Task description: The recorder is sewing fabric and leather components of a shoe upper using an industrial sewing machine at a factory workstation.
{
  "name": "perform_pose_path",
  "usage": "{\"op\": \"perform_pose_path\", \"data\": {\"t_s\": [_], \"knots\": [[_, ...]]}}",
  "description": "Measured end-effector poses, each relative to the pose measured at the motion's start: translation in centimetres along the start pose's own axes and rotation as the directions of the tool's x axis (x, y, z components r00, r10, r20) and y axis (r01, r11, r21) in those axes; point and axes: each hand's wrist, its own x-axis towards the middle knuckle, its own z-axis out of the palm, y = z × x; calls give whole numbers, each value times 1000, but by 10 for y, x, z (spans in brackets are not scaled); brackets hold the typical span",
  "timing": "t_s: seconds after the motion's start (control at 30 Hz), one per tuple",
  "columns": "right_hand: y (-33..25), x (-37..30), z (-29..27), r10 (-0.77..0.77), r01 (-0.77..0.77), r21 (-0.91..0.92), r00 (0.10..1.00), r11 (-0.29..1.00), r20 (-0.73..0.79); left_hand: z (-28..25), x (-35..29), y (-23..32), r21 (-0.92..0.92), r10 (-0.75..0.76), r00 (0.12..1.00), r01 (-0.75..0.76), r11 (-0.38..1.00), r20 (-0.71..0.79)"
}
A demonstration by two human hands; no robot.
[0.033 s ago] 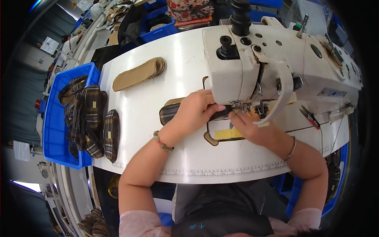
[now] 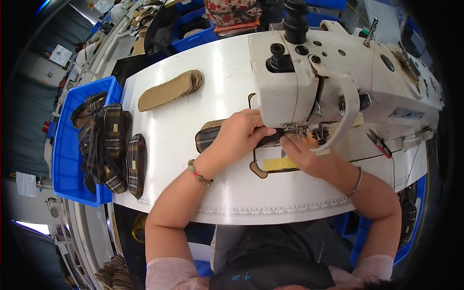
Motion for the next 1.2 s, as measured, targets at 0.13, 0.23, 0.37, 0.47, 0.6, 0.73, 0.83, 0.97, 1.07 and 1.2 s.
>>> {"op": "perform_pose_path", "data": {"t_s": [0.13, 0.23, 0.37, 0.47, 0.6, 0.73, 0.83, 0.97, 1.07, 1.2], "knots": [[-1, 1, 2, -61, 53, -158, 997, 986, -41, 1, 0, -7, 18, 32, 999, -32, 999, -6], [-5, -5, 11, 3, -2, -86, 1000, 996, 18, 0, 0, -9, 59, 48, 999, -48, 997, 10], [-1, -10, 18, 32, -28, -27, 986, 999, 163, 1, -1, -8, 62, 23, 998, -26, 998, 54], [-1, -2, 11, 77, -86, 60, 987, 994, 141, 0, -3, -3, 152, 31, 997, -41, 988, 67], [4, 10, -13, -420, 498, -693, 857, 521, 299, -4, -3, -3, 296, 193, 981, -195, 935, 34], [-17, 3, -28, 2, 7, -27, 947, 1000, 321, -6, -5, 4, 399, 227, 973, -224, 889, 39], [-16, -2, -25, -1, 13, -40, 957, 999, 290, -6, -3, 9, 416, 246, 969, -236, 878, 30], [-15, -1, -26, -20, 25, -13, 952, 1000, 307, -6, -2, 16, 435, 238, 971, -218, 874, 7], [-9, -6, -15, -51, 50, 12, 963, 999, 264, -6, -2, 10, 415, 215, 976, -207, 886, 29], [-14, -18, 2, 7, -28, 52, 931, 998, 365, -5, -2, 15, 398, 177, 984, -166, 902, 10]]}}
